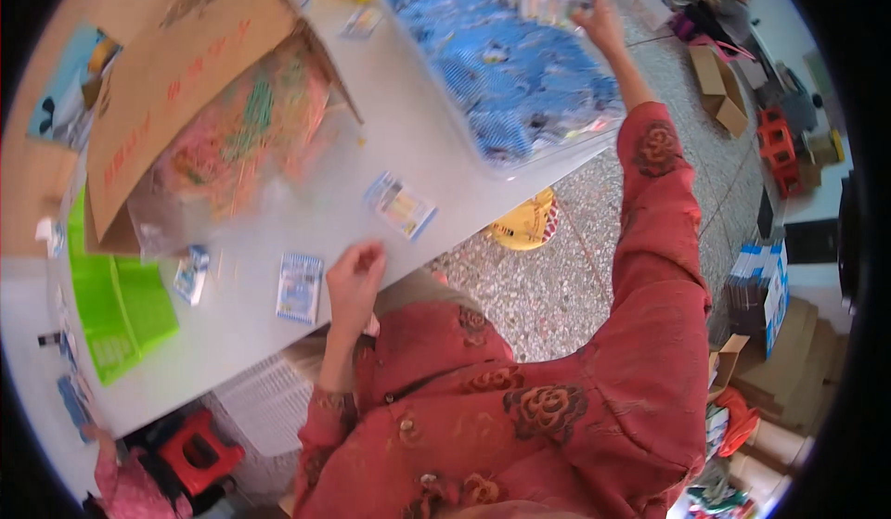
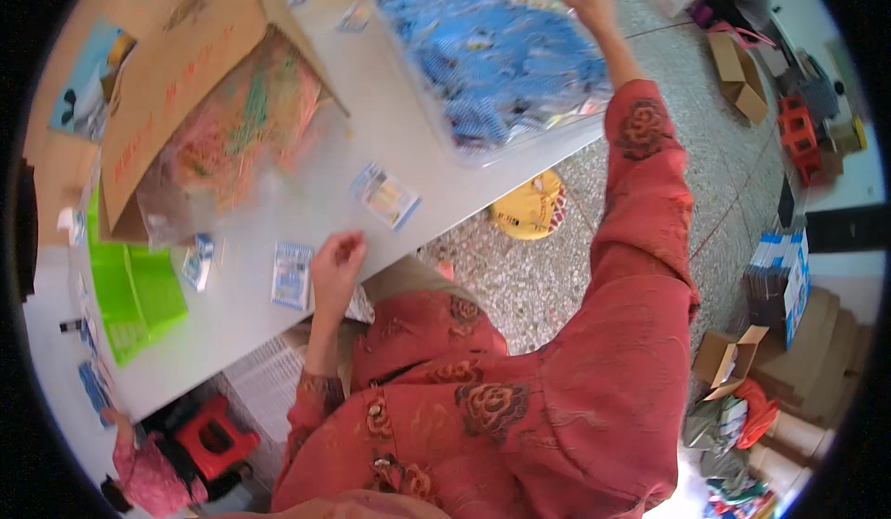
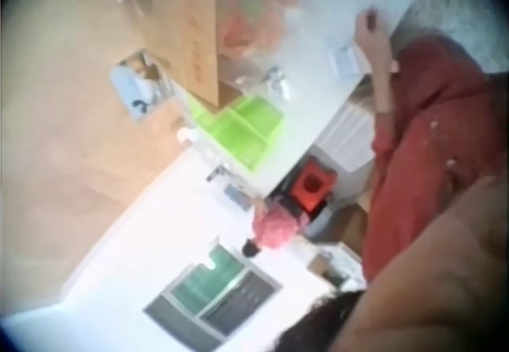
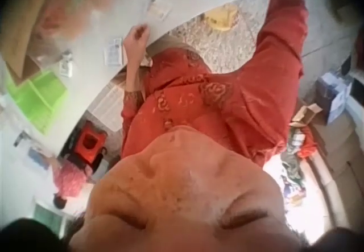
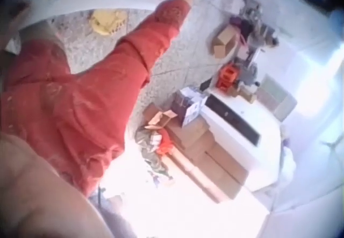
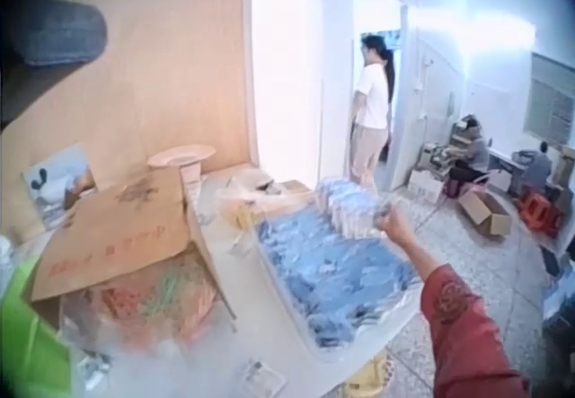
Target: Packaging small wooden sticks into blue plastic bags and sealing them with rubber bands.
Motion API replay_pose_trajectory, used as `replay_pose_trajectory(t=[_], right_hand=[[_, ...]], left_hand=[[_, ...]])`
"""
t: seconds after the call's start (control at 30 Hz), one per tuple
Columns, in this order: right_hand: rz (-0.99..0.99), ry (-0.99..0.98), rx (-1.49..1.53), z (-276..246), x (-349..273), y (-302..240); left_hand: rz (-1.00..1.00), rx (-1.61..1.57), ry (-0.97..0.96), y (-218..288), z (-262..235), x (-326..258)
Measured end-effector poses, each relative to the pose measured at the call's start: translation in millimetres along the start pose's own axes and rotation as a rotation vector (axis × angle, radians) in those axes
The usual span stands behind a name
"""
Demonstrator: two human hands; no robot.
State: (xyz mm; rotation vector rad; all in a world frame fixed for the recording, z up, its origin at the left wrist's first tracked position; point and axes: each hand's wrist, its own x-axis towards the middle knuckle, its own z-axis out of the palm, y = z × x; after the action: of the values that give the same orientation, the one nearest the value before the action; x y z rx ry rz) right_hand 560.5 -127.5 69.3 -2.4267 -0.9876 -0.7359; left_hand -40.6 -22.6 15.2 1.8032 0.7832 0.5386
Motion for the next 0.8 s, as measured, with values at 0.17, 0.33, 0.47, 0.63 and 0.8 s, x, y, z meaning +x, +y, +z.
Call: replay_pose_trajectory(t=[0.17,0.33,0.47,0.63,0.8], right_hand=[[-0.048,0.141,-0.109,-26.2,-3.2,-22.0],[-0.190,0.051,0.279,-115.6,-43.1,-118.8],[-0.367,-0.165,0.653,-175.5,-121.1,-229.3],[-0.534,-0.682,0.955,-177.7,-232.6,-305.8],[-0.359,-0.433,0.709,-81.2,-273.9,-318.0]], left_hand=[[0.126,0.353,0.134,11.8,5.3,54.2],[0.155,0.541,0.089,1.8,20.8,76.3],[0.084,0.552,0.110,-1.2,13.4,75.7],[0.124,0.436,0.148,-11.0,16.2,80.9],[0.163,0.281,0.166,-6.2,13.1,77.7]])
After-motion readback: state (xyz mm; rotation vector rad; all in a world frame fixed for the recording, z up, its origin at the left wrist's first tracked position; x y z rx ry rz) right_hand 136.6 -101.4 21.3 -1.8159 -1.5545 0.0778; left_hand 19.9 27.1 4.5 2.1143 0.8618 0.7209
